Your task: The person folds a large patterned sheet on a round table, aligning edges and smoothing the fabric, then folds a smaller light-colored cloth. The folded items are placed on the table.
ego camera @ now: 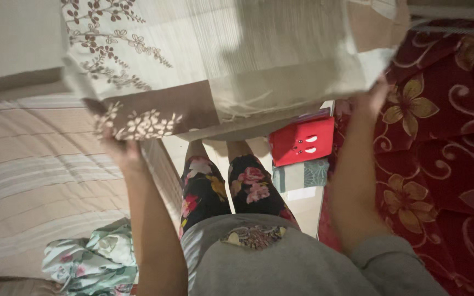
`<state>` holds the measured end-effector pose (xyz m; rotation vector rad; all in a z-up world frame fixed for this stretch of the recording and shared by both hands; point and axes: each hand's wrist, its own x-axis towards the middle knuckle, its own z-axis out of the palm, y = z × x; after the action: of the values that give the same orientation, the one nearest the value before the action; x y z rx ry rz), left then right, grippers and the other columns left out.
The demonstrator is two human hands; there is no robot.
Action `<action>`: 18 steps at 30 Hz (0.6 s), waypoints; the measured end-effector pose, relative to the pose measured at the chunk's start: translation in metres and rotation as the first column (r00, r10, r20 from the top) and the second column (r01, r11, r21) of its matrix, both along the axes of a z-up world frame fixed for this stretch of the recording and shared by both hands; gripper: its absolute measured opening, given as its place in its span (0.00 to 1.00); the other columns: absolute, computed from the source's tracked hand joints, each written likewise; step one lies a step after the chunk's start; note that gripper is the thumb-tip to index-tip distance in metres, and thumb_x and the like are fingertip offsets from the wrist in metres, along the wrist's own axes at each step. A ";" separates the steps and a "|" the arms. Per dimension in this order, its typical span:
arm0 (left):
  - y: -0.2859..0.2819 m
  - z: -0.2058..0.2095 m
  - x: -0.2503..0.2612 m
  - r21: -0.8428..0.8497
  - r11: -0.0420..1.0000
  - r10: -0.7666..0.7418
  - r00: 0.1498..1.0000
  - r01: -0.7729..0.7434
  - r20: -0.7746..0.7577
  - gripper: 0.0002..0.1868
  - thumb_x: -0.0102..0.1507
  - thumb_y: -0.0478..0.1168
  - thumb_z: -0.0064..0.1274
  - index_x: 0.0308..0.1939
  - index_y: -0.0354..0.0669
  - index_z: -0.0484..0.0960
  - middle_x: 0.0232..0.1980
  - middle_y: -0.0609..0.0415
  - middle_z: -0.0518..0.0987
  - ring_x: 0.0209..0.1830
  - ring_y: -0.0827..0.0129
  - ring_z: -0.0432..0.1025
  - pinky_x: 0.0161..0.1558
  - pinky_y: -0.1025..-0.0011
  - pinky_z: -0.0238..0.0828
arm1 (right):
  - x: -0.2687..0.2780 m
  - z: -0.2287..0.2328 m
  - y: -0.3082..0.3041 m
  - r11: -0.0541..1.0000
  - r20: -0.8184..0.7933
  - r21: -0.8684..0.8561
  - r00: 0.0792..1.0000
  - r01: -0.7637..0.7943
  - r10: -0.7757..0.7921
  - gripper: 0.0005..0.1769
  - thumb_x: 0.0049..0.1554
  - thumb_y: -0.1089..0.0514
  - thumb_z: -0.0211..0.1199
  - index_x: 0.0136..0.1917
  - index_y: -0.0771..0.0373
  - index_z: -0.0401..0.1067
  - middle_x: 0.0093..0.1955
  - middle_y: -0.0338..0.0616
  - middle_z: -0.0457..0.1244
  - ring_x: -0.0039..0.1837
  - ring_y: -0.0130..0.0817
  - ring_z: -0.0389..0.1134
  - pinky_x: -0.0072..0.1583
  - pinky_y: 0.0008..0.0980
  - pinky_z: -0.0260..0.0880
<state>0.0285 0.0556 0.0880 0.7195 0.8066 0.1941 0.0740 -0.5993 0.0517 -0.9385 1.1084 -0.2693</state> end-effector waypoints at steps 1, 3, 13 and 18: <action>-0.001 0.018 -0.005 0.508 0.826 -0.257 0.965 0.245 -0.047 0.21 0.71 0.44 0.47 0.61 0.33 0.78 0.56 0.45 0.81 0.58 0.60 0.76 0.62 0.67 0.75 | -0.001 0.013 -0.001 0.985 -0.005 -0.155 0.997 -0.080 0.080 0.23 0.61 0.54 0.57 0.65 0.70 0.72 0.63 0.58 0.68 0.67 0.50 0.70 0.70 0.53 0.68; -0.002 0.043 -0.015 0.854 0.355 -0.430 0.877 0.381 -0.212 0.23 0.72 0.48 0.47 0.61 0.33 0.79 0.56 0.44 0.81 0.57 0.60 0.75 0.61 0.65 0.74 | -0.013 0.034 0.000 0.925 -0.070 -0.351 0.989 -0.145 0.129 0.24 0.63 0.55 0.55 0.66 0.72 0.71 0.64 0.60 0.68 0.68 0.50 0.70 0.72 0.52 0.68; 0.004 -0.067 -0.077 0.374 0.777 -0.229 0.780 0.507 -0.583 0.23 0.62 0.34 0.44 0.60 0.29 0.77 0.55 0.39 0.82 0.54 0.51 0.76 0.52 0.53 0.77 | -0.077 -0.035 0.000 0.966 -0.078 0.198 0.985 0.164 -0.151 0.23 0.62 0.57 0.53 0.68 0.68 0.66 0.69 0.59 0.63 0.70 0.55 0.65 0.72 0.60 0.66; 0.029 -0.117 -0.102 -0.199 0.942 0.196 0.922 -0.272 -0.334 0.23 0.72 0.34 0.36 0.67 0.20 0.70 0.62 0.37 0.77 0.61 0.52 0.74 0.64 0.55 0.75 | -0.104 -0.046 -0.020 0.933 -0.132 -0.295 0.976 -0.206 0.174 0.23 0.59 0.60 0.55 0.67 0.68 0.69 0.67 0.59 0.65 0.67 0.56 0.67 0.69 0.62 0.70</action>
<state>-0.0733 0.0850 -0.0293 0.4231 1.1984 0.1975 -0.0299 -0.6192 0.0058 -1.3429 1.0790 -0.2389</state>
